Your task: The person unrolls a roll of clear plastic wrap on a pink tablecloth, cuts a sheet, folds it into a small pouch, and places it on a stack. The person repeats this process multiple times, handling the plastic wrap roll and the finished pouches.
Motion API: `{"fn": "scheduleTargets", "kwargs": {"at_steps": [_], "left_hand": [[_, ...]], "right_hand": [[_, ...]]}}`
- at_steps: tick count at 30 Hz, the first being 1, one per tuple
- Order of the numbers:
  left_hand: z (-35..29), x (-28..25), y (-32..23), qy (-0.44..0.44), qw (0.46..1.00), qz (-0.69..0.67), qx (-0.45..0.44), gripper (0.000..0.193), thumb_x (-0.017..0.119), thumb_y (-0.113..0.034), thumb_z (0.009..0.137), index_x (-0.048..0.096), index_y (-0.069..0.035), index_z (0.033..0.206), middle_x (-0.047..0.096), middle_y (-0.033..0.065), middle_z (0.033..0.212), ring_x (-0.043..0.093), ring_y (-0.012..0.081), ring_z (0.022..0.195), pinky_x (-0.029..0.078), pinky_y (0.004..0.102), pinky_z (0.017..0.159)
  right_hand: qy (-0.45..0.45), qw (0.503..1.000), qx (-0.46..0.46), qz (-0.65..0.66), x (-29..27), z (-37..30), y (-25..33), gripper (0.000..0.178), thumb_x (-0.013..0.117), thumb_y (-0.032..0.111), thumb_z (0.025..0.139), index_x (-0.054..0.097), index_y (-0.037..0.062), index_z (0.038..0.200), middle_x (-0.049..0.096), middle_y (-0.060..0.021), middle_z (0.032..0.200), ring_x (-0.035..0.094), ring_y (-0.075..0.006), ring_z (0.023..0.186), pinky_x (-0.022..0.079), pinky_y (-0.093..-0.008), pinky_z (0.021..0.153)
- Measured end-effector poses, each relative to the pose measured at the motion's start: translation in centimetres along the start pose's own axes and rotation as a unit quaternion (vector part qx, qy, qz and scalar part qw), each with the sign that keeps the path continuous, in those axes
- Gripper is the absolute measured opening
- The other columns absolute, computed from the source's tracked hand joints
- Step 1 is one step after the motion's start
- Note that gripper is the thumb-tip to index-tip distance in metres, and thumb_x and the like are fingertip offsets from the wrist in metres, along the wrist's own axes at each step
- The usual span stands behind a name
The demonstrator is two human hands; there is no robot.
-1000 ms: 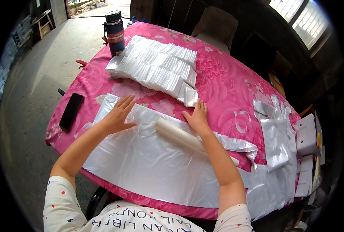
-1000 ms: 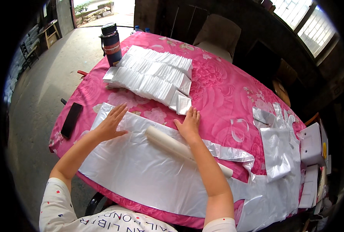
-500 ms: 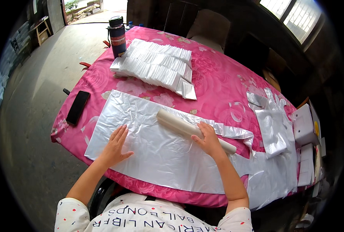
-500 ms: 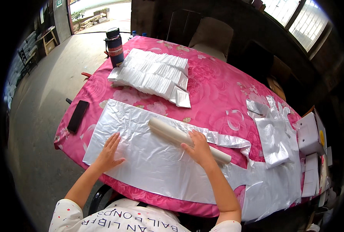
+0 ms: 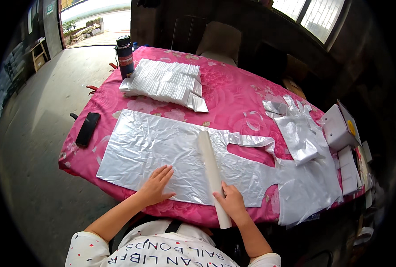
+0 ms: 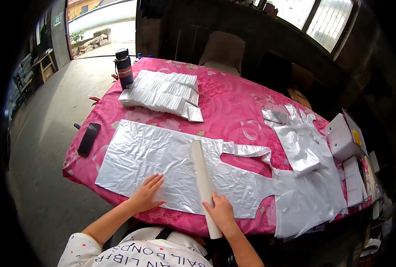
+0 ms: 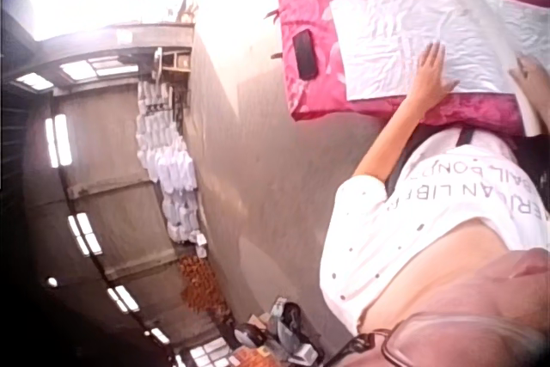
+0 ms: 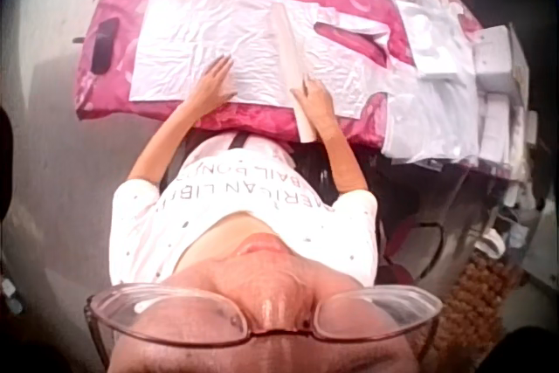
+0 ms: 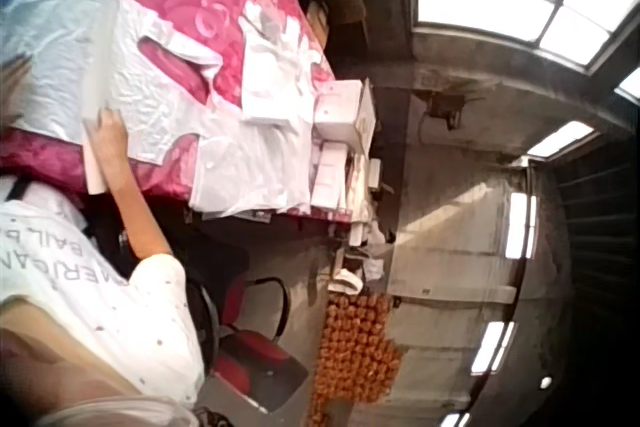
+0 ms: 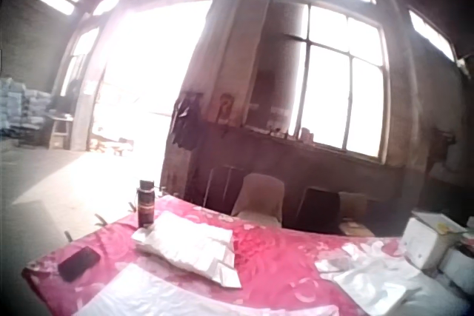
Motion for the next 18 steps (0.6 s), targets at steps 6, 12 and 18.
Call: {"fn": "scheduleTargets", "kwargs": {"at_steps": [6,12,18], "left_hand": [[4.5,4.3,-5.3,0.034,0.996,-0.003,0.082,0.077,0.065,-0.04,0.076,0.034,-0.002,0.135,0.022,0.0206,0.144,0.019,0.0382,0.134,0.022,0.0462,0.108],[5.7,5.6,-6.8,0.072,0.994,0.02,0.083,0.072,0.058,-0.045,0.078,0.037,-0.008,0.135,0.015,0.0204,0.147,0.011,0.0388,0.136,0.018,0.0467,0.109],[6.1,5.9,-7.5,0.073,0.995,0.029,0.066,0.065,0.056,-0.041,0.078,0.041,-0.007,0.132,0.016,0.0201,0.147,0.011,0.0387,0.136,0.019,0.0471,0.108]], "right_hand": [[-0.069,0.976,-0.191,0.076,2.8,-0.9,2.0,0.04,0.055,0.028,0.087,0.056,0.0014,0.117,0.052,-0.0199,0.116,0.047,-0.0351,0.109,0.035,-0.041,0.096],[-0.037,0.98,-0.166,-0.099,1.2,1.1,-3.5,0.052,0.056,0.026,0.084,0.044,0.0061,0.13,0.035,-0.0158,0.139,0.031,-0.0319,0.13,0.026,-0.0409,0.105],[-0.14,0.974,-0.097,-0.152,-3.7,2.1,-12.1,0.051,0.053,0.027,0.085,0.045,0.0027,0.129,0.039,-0.0172,0.137,0.035,-0.0328,0.127,0.026,-0.0411,0.105]]}}
Point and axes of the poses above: each hand's wrist, its own z-axis towards the middle knuckle, its own x-axis out of the palm, y = z × x, the point moved 6 cm from there along z, towards the middle knuckle
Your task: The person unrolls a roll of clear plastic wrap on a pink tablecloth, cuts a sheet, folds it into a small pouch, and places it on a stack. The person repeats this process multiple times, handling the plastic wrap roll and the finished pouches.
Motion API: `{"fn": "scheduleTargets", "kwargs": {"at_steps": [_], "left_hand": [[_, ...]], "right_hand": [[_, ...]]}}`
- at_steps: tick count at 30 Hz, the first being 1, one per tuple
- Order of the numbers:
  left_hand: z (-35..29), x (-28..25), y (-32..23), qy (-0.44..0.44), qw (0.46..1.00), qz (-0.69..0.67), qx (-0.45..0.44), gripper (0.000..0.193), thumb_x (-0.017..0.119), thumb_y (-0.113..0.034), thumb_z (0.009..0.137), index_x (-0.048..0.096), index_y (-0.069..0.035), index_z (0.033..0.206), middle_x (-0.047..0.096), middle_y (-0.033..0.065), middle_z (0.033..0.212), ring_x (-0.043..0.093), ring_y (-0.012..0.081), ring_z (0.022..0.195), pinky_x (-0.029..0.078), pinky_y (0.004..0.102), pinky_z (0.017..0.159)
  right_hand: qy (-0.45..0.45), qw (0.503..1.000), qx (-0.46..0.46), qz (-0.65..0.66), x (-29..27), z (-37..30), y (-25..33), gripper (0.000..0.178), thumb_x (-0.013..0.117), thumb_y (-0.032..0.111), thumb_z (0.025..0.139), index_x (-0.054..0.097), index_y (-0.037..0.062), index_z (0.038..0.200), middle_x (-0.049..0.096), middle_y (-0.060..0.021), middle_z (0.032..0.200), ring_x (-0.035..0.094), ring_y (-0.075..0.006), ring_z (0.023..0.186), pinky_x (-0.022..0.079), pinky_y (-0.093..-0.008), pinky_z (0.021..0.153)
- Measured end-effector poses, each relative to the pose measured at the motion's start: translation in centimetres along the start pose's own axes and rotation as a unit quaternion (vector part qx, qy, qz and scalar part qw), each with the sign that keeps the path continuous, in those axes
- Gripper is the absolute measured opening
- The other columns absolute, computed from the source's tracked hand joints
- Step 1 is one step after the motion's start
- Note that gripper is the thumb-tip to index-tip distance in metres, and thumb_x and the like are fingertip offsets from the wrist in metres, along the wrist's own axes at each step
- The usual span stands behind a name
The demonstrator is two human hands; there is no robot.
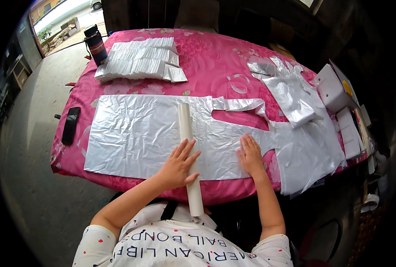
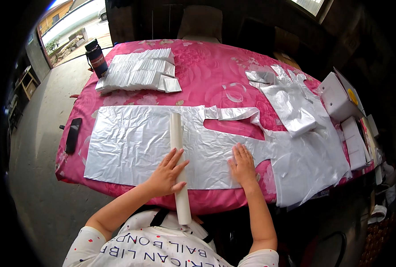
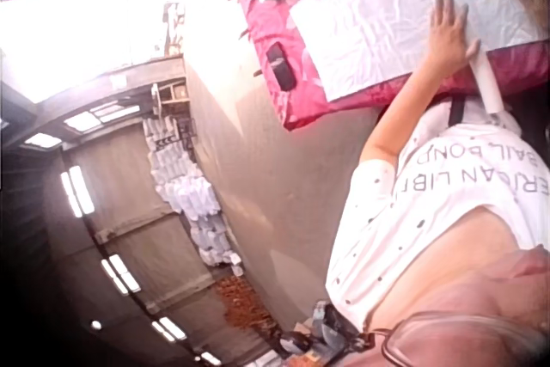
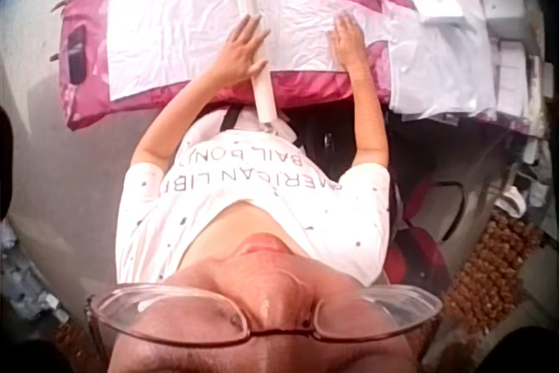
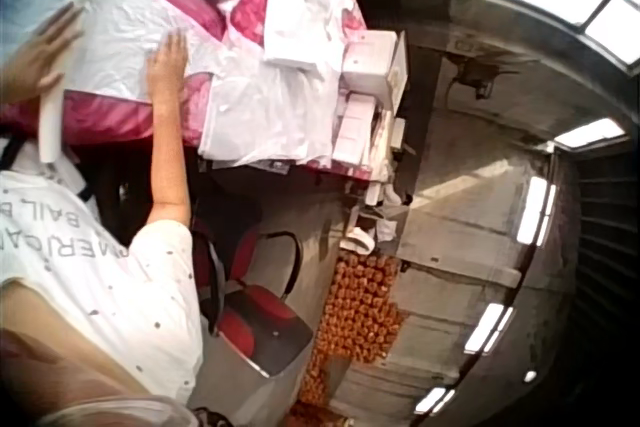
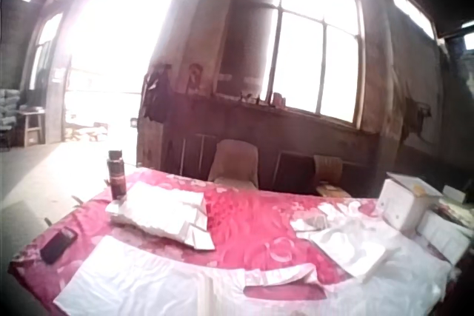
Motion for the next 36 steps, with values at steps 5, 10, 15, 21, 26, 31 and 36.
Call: {"fn": "scheduleTargets", "kwargs": {"at_steps": [5,10,15,21,26,31,36], "left_hand": [[0.1,0.1,0.0,-0.009,1.0,-0.011,0.009,0.061,0.056,-0.038,0.077,0.046,-0.005,0.128,0.015,0.0204,0.147,0.011,0.0389,0.136,0.019,0.046,0.109],[0.9,0.4,-0.2,-0.005,1.0,-0.026,0.011,0.058,0.056,-0.034,0.075,0.049,-0.005,0.125,0.016,0.0207,0.147,0.01,0.0386,0.137,0.019,0.0452,0.109],[1.4,0.5,-1.1,-0.002,1.0,-0.01,0.011,0.055,0.057,-0.033,0.074,0.053,-0.004,0.12,0.02,0.0201,0.146,0.012,0.0374,0.137,0.02,0.0468,0.108],[2.4,1.1,-1.8,0.014,1.0,-0.001,-0.006,0.053,0.06,-0.032,0.072,0.054,-0.004,0.117,0.023,0.0194,0.145,0.013,0.036,0.137,0.02,0.0509,0.107],[3.0,1.2,-2.4,0.021,1.0,0.003,-0.008,0.053,0.061,-0.031,0.073,0.053,-0.004,0.118,0.025,0.0181,0.144,0.013,0.0356,0.137,0.018,0.0529,0.107],[2.5,0.1,-2.3,-0.079,0.985,-0.154,-0.004,0.048,0.057,-0.027,0.082,0.048,-0.004,0.123,0.039,0.0164,0.133,0.033,0.0307,0.127,0.03,0.0463,0.102],[0.1,0.9,1.3,-0.069,0.675,-0.692,-0.246,0.041,0.054,-0.027,0.089,0.047,-0.003,0.122,0.058,0.0074,0.11,0.056,0.0153,0.098,0.045,0.0306,0.085]], "right_hand": [[-0.038,0.997,0.066,-0.002,-1.4,-0.9,-6.5,0.043,0.049,0.022,0.087,0.049,-0.0002,0.125,0.044,-0.018,0.132,0.039,-0.0336,0.124,0.028,-0.0403,0.105],[-0.083,0.984,0.135,-0.085,-3.8,-3.4,-12.5,0.037,0.046,0.016,0.089,0.052,-0.0033,0.119,0.049,-0.0185,0.128,0.044,-0.0319,0.121,0.031,-0.0383,0.103],[-0.145,0.965,0.189,-0.112,-5.8,-5.2,-14.5,0.026,0.05,0.009,0.085,0.062,-0.0024,0.104,0.06,-0.016,0.113,0.056,-0.0287,0.105,0.04,-0.0376,0.094],[-0.186,0.959,0.133,-0.167,-8.8,-4.3,-10.9,0.008,0.062,0.005,0.07,0.06,0.0032,0.077,0.064,-0.008,0.082,0.058,-0.0272,0.082,0.042,-0.0406,0.086],[-0.157,0.965,0.197,0.066,-9.5,-3.4,-4.2,0.016,0.064,0.005,0.066,0.049,0.0034,0.07,0.054,-0.0092,0.064,0.053,-0.0286,0.061,0.045,-0.0386,0.063],[-0.02,0.869,0.214,0.446,-5.2,-1.2,7.6,0.017,0.065,0.0,0.077,0.052,0.0029,0.087,0.051,0.0035,0.075,0.047,-0.0018,0.065,0.038,-0.0167,0.058],[0.173,0.796,0.094,0.572,-1.9,-1.5,16.7,0.059,0.065,0.003,0.078,0.039,-0.0021,0.13,0.052,-0.0135,0.12,0.055,-0.0176,0.101,0.044,-0.0314,0.09]]}}
Point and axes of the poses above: each hand's wrist, its own z-axis towards the middle knuckle, its own x-axis out of the palm, y = z × x, the point moved 6 cm from there along z, towards the middle knuckle
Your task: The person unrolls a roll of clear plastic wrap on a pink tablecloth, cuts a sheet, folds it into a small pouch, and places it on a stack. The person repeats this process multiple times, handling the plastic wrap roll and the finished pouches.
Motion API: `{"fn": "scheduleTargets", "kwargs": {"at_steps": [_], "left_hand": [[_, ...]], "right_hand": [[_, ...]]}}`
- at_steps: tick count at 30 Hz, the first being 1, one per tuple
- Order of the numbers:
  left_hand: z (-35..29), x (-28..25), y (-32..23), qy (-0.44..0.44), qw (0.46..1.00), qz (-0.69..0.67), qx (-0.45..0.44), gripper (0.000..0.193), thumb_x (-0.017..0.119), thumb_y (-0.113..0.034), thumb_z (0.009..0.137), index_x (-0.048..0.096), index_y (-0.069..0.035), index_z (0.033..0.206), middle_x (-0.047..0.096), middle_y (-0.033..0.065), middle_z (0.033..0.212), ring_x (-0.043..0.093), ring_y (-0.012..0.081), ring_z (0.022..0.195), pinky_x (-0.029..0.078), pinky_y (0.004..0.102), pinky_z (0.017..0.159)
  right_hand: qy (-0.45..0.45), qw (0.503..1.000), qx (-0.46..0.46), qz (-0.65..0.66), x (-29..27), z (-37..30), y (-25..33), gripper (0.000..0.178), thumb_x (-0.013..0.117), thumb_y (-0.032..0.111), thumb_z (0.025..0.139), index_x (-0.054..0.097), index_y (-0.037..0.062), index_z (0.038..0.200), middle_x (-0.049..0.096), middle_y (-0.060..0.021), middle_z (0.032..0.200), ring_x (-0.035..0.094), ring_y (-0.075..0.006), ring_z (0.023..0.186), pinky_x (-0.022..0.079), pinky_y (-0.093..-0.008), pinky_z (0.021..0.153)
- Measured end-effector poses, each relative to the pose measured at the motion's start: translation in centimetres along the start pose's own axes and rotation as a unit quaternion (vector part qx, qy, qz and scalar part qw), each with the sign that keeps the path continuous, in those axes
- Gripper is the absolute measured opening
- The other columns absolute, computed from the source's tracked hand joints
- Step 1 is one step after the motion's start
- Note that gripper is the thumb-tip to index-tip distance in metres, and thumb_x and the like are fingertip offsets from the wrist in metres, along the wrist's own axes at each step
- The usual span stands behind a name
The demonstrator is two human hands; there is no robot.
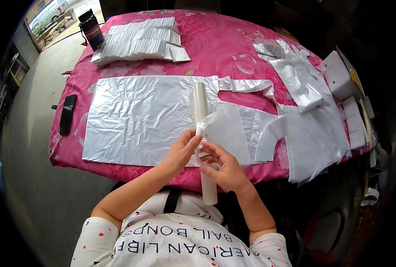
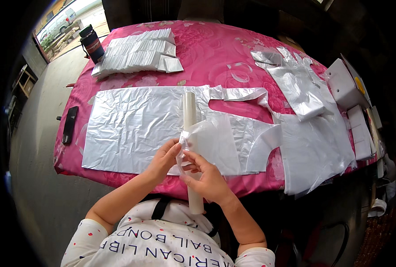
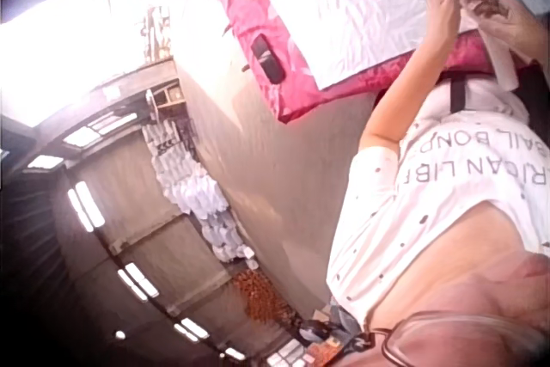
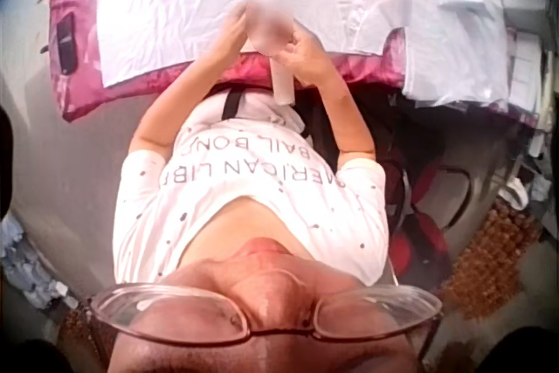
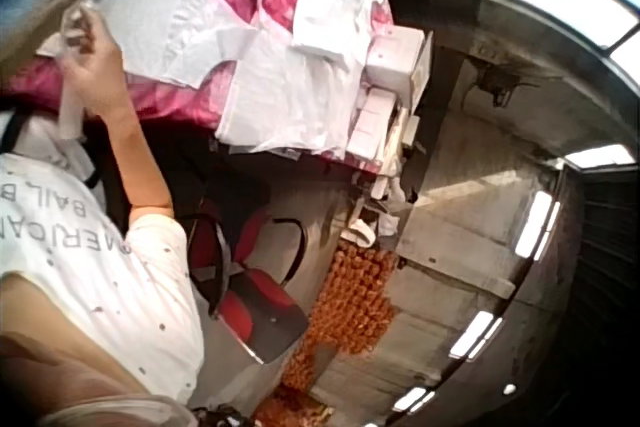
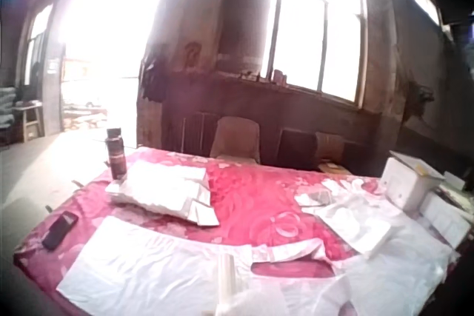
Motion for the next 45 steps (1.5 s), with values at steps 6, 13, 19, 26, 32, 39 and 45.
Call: {"fn": "scheduleTargets", "kwargs": {"at_steps": [6,13,19,26,32,39,45], "left_hand": [[-1.6,-6.9,-0.9,-0.049,0.956,0.28,-0.073,0.044,0.066,-0.027,0.079,0.055,0.001,0.111,0.061,0.0082,0.094,0.059,0.0122,0.084,0.048,0.0273,0.074],[-3.2,-11.1,-2.5,-0.053,0.956,0.225,-0.179,0.031,0.062,-0.015,0.083,0.055,0.003,0.108,0.065,0.0114,0.09,0.063,0.0128,0.078,0.052,0.0255,0.07],[-3.1,-9.9,-2.4,-0.069,0.949,0.247,-0.183,0.039,0.055,-0.035,0.09,0.058,0.002,0.098,0.064,0.0095,0.084,0.062,0.0127,0.074,0.051,0.0257,0.067],[-2.8,-9.0,-3.1,-0.039,0.942,0.308,-0.129,0.031,0.058,-0.028,0.089,0.059,0.003,0.093,0.063,0.0075,0.08,0.06,0.0113,0.07,0.05,0.0252,0.066],[-3.4,-8.0,-2.4,-0.007,0.937,0.305,-0.169,0.03,0.064,-0.026,0.084,0.063,0.004,0.082,0.064,0.007,0.073,0.06,0.0095,0.069,0.048,0.0233,0.062],[-3.4,-9.8,-2.1,0.004,0.962,0.203,-0.181,0.02,0.07,-0.019,0.079,0.065,0.0,0.077,0.063,0.0023,0.069,0.054,0.0064,0.062,0.043,0.0223,0.056],[-2.6,-7.5,-2.3,0.07,0.979,0.165,-0.101,0.023,0.077,-0.018,0.073,0.06,-0.004,0.067,0.06,-0.0005,0.065,0.051,0.0041,0.059,0.04,0.0204,0.053]], "right_hand": [[0.165,0.966,-0.069,-0.187,7.4,0.6,-0.4,0.075,0.063,0.014,0.079,0.022,0.0002,0.14,0.033,-0.0239,0.139,0.044,-0.0306,0.123,0.035,-0.0344,0.101],[0.159,0.982,-0.032,-0.098,6.9,1.4,1.1,0.042,0.06,0.009,0.08,0.053,0.0014,0.121,0.058,-0.0146,0.115,0.057,-0.0252,0.1,0.046,-0.0315,0.085],[0.031,0.991,-0.055,-0.118,5.0,2.2,0.7,0.037,0.061,0.004,0.078,0.057,0.0031,0.114,0.061,-0.0113,0.102,0.06,-0.0233,0.087,0.048,-0.0298,0.075],[-0.011,0.956,0.024,-0.291,4.0,1.7,0.9,0.046,0.061,0.009,0.078,0.047,-0.0015,0.121,0.059,-0.0152,0.107,0.056,-0.0307,0.092,0.045,-0.0394,0.079],[0.091,0.959,-0.073,-0.259,7.3,2.1,0.8,0.043,0.057,0.008,0.081,0.046,-0.0034,0.122,0.058,-0.0179,0.11,0.056,-0.0338,0.099,0.046,-0.0392,0.083],[0.04,0.977,-0.07,-0.197,6.4,2.6,1.8,0.032,0.064,0.009,0.078,0.056,0.0008,0.108,0.06,-0.015,0.093,0.06,-0.0302,0.082,0.049,-0.0355,0.072],[-0.058,0.983,-0.041,-0.168,5.6,3.2,2.2,0.023,0.072,0.01,0.073,0.058,0.0024,0.089,0.06,-0.0093,0.081,0.059,-0.018,0.068,0.047,-0.0281,0.061]]}}
Point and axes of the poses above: each hand's wrist, its own z-axis towards the middle knuckle, its own x-axis out of the palm, y = z × x, the point moved 6 cm from there along z, towards the middle knuckle
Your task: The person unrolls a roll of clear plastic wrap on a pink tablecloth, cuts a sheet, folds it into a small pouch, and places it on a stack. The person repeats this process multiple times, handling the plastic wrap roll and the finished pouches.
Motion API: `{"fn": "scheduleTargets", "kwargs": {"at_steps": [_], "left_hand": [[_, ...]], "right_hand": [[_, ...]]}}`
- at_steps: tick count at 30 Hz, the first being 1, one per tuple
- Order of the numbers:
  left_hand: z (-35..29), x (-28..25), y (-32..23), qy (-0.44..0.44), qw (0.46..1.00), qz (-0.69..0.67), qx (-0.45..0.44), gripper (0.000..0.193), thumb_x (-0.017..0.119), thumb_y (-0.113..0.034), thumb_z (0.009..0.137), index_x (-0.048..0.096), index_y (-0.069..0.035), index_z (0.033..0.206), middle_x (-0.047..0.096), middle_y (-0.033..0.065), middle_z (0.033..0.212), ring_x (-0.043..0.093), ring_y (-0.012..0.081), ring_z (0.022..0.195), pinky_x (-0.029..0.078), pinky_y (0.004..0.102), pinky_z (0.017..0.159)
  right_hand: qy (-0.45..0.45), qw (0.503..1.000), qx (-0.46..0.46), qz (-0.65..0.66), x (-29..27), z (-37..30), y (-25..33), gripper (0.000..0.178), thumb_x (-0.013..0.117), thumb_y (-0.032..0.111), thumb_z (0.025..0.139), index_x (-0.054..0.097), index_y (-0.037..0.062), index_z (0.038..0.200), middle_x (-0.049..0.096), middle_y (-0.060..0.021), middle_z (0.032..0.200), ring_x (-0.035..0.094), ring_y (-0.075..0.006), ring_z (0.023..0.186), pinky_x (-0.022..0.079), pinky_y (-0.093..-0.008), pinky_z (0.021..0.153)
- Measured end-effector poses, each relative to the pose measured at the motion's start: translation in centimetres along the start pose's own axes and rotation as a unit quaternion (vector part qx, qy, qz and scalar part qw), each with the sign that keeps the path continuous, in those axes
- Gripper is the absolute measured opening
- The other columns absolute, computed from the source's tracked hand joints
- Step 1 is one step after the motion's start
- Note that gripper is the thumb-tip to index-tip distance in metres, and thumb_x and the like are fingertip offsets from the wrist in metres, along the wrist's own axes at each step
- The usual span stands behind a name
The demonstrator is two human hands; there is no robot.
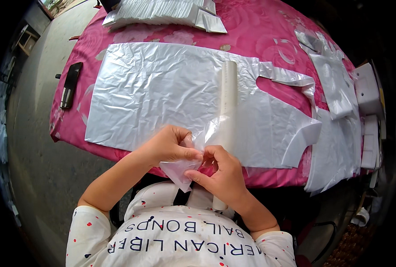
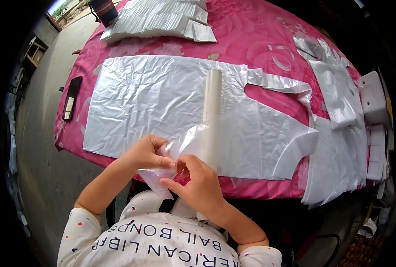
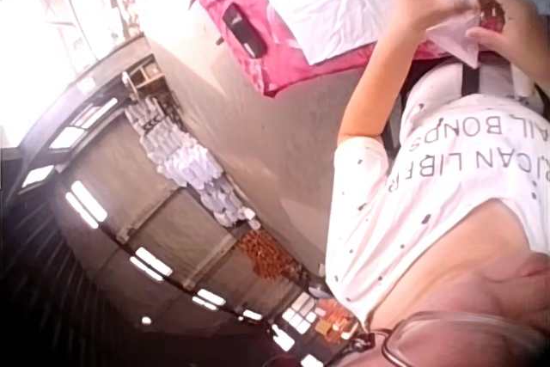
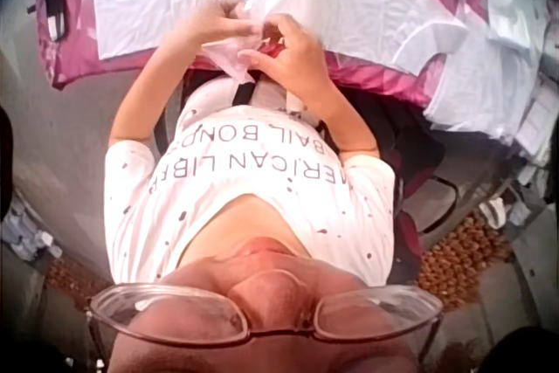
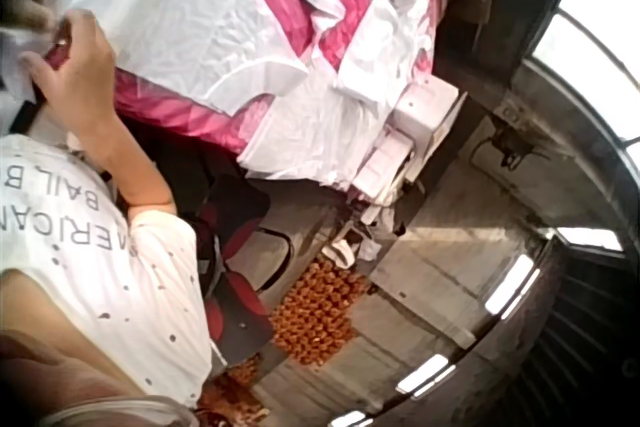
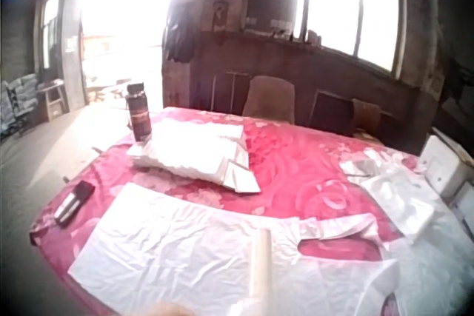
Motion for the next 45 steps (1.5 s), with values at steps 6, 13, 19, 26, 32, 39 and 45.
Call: {"fn": "scheduleTargets", "kwargs": {"at_steps": [6,13,19,26,32,39,45], "left_hand": [[1.1,1.7,0.7,-0.003,0.988,-0.15,-0.026,0.034,0.08,-0.025,0.07,0.058,-0.003,0.083,0.058,0.0005,0.072,0.052,0.0063,0.063,0.04,0.0211,0.054],[1.4,-0.3,1.0,-0.056,0.985,-0.134,-0.093,0.031,0.077,-0.025,0.074,0.056,-0.006,0.087,0.052,-0.0025,0.073,0.046,0.0049,0.065,0.039,0.0226,0.057],[1.2,-2.0,1.2,-0.018,0.994,-0.034,-0.101,0.026,0.075,-0.022,0.076,0.054,-0.009,0.082,0.048,-0.005,0.072,0.042,0.004,0.063,0.035,0.0208,0.057],[1.2,-2.7,0.3,0.017,0.996,-0.027,-0.083,0.017,0.071,-0.015,0.079,0.056,-0.006,0.081,0.054,-0.0012,0.07,0.051,0.0072,0.063,0.045,0.0233,0.058],[0.6,-5.5,-1.0,0.002,0.993,0.019,-0.114,0.014,0.068,-0.01,0.078,0.056,-0.003,0.081,0.058,0.0028,0.071,0.057,0.0098,0.061,0.05,0.0256,0.061],[-4.2,-16.3,-0.8,-0.134,0.98,0.103,-0.106,0.013,0.068,-0.008,0.077,0.058,-0.002,0.082,0.06,0.0024,0.071,0.056,0.0085,0.061,0.046,0.0216,0.057],[-7.3,-21.2,-1.7,-0.223,0.943,0.223,-0.111,0.01,0.065,-0.004,0.076,0.057,-0.002,0.082,0.059,0.0019,0.071,0.055,0.0072,0.062,0.044,0.0211,0.058]], "right_hand": [[-0.021,0.985,0.044,0.166,-0.9,-0.5,-3.5,0.017,0.069,0.005,0.078,0.056,0.0014,0.089,0.061,-0.0038,0.076,0.058,-0.0093,0.066,0.047,-0.0221,0.061],[-0.157,0.945,0.049,0.284,-11.1,-2.4,-8.3,0.012,0.065,0.005,0.082,0.055,0.0032,0.088,0.058,-0.0007,0.074,0.055,-0.0066,0.067,0.045,-0.0201,0.062],[-0.473,0.863,0.156,0.08,-30.2,-11.1,-16.9,0.013,0.059,0.019,0.089,0.056,0.0066,0.09,0.058,-0.0001,0.08,0.054,-0.008,0.071,0.04,-0.0183,0.064],[-0.437,0.887,0.025,-0.149,-22.2,-11.9,-6.8,0.029,0.043,0.027,0.095,0.057,0.0018,0.099,0.06,-0.0044,0.094,0.051,-0.0108,0.084,0.038,-0.0234,0.076],[0.147,0.937,0.225,-0.221,-3.7,-8.5,-8.9,0.064,0.055,0.066,0.074,0.061,0.0022,0.07,0.061,-0.0129,0.06,0.061,-0.0299,0.058,0.048,-0.0365,0.055],[0.113,0.946,0.286,-0.102,-2.8,-7.9,-7.4,0.041,0.059,0.044,0.077,0.066,0.0034,0.083,0.064,-0.0154,0.069,0.063,-0.0311,0.065,0.05,-0.0368,0.062],[0.097,0.947,0.29,-0.096,-3.7,-8.2,-7.6,0.039,0.059,0.041,0.077,0.066,0.004,0.086,0.065,-0.0156,0.072,0.064,-0.0305,0.068,0.05,-0.0363,0.064]]}}
Point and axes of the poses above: each hand's wrist, its own z-axis towards the middle knuckle, its own x-axis out of the palm, y = z × x, the point moved 6 cm from there along z, towards the middle knuckle
